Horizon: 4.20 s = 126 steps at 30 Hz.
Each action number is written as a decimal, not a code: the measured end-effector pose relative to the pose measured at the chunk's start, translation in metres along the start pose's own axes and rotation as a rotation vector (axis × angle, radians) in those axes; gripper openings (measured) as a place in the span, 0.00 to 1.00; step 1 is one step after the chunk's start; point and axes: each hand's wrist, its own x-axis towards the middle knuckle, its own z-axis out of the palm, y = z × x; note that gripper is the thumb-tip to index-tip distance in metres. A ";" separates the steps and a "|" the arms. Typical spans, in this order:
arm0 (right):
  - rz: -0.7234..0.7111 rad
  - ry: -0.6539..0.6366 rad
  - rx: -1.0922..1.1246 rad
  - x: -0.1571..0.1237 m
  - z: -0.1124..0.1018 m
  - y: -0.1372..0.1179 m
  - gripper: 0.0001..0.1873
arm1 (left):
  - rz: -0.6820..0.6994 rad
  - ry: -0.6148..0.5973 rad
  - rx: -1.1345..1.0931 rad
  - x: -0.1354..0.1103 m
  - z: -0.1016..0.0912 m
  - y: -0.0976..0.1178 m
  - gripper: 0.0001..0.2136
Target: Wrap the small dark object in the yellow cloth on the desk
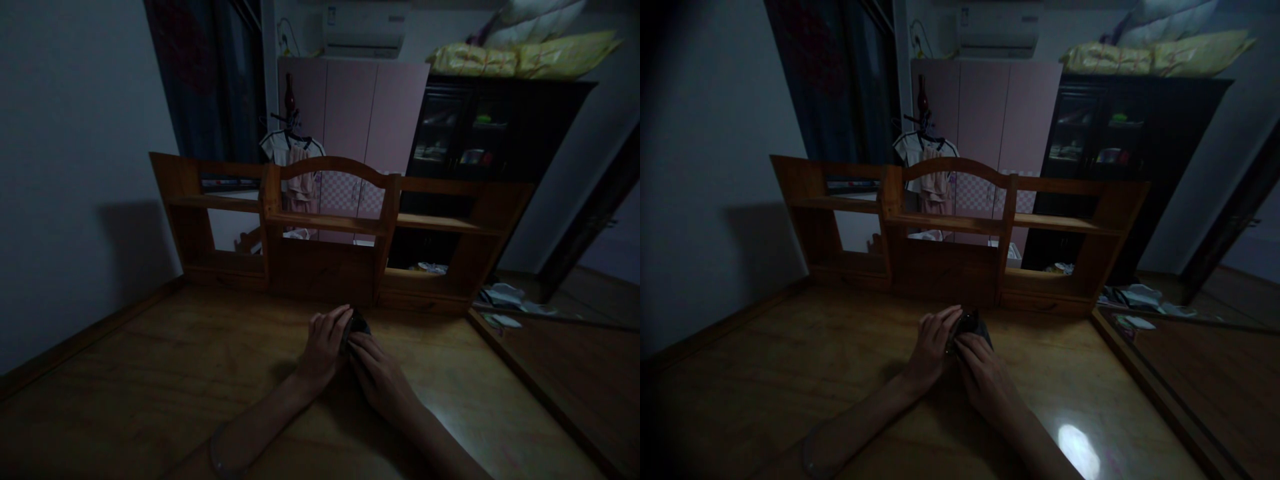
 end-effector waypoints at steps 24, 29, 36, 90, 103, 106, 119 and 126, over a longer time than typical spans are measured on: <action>0.034 -0.027 0.076 -0.002 0.005 0.006 0.21 | 0.073 -0.008 0.077 0.000 -0.002 0.001 0.25; 0.026 -0.040 0.054 0.000 0.003 0.003 0.23 | 0.075 -0.027 0.067 -0.001 -0.003 0.001 0.25; -0.026 -0.121 -0.140 0.000 -0.007 0.006 0.25 | 0.063 -0.039 0.068 0.000 -0.001 0.000 0.25; 0.035 -0.017 0.127 -0.002 0.002 0.005 0.25 | 0.048 0.007 0.104 0.000 -0.004 0.002 0.25; 0.174 -0.168 0.373 0.005 -0.021 0.010 0.22 | 0.062 -0.056 0.191 0.001 -0.001 0.004 0.27; 0.024 -0.190 0.128 0.006 -0.020 0.011 0.24 | 0.077 -0.067 0.189 0.000 0.003 0.002 0.28; -0.012 -0.184 -0.177 -0.001 -0.002 0.015 0.35 | -0.021 -0.083 0.024 0.003 0.005 -0.003 0.31; 0.241 -0.192 0.283 0.003 -0.007 0.011 0.26 | -0.001 -0.170 0.082 -0.001 0.005 0.000 0.32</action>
